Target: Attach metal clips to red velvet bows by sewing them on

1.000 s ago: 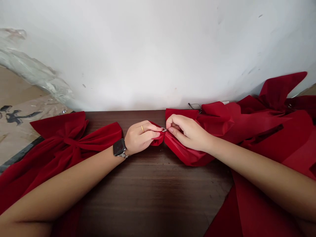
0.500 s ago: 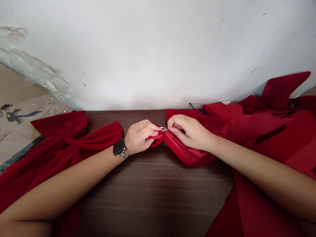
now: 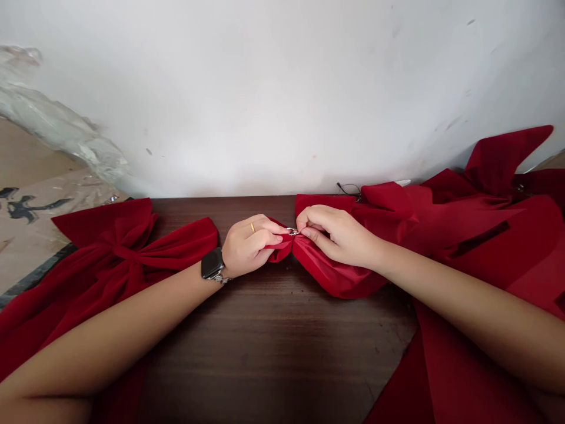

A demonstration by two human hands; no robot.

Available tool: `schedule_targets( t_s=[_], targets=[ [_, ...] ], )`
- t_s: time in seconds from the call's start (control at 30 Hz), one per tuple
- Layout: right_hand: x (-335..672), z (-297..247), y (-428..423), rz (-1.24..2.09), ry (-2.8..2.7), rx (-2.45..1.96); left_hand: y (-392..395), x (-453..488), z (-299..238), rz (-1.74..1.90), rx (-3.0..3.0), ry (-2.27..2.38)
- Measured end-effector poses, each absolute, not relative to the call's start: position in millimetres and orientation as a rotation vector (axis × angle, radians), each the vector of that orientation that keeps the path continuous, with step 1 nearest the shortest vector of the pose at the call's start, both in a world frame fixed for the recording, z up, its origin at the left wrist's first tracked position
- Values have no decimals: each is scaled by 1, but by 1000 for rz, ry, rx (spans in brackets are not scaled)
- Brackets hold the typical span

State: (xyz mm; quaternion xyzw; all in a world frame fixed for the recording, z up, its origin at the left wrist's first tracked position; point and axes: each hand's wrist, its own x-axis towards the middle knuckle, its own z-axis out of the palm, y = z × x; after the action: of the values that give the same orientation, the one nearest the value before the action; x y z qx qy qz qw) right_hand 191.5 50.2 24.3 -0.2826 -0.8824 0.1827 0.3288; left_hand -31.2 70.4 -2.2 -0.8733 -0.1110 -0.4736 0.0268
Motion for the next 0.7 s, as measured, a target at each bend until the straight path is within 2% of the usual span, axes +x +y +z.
schedule_targets(
  t_s=[0.27, 0.7],
  targets=[
    [190, 26, 50, 508, -2331, -711, 69, -30, -1, -1471, -2702, -352],
    [189, 22, 51, 349, -2394, -657, 65, -30, 2, -1543, -2846, -536]
  ],
)
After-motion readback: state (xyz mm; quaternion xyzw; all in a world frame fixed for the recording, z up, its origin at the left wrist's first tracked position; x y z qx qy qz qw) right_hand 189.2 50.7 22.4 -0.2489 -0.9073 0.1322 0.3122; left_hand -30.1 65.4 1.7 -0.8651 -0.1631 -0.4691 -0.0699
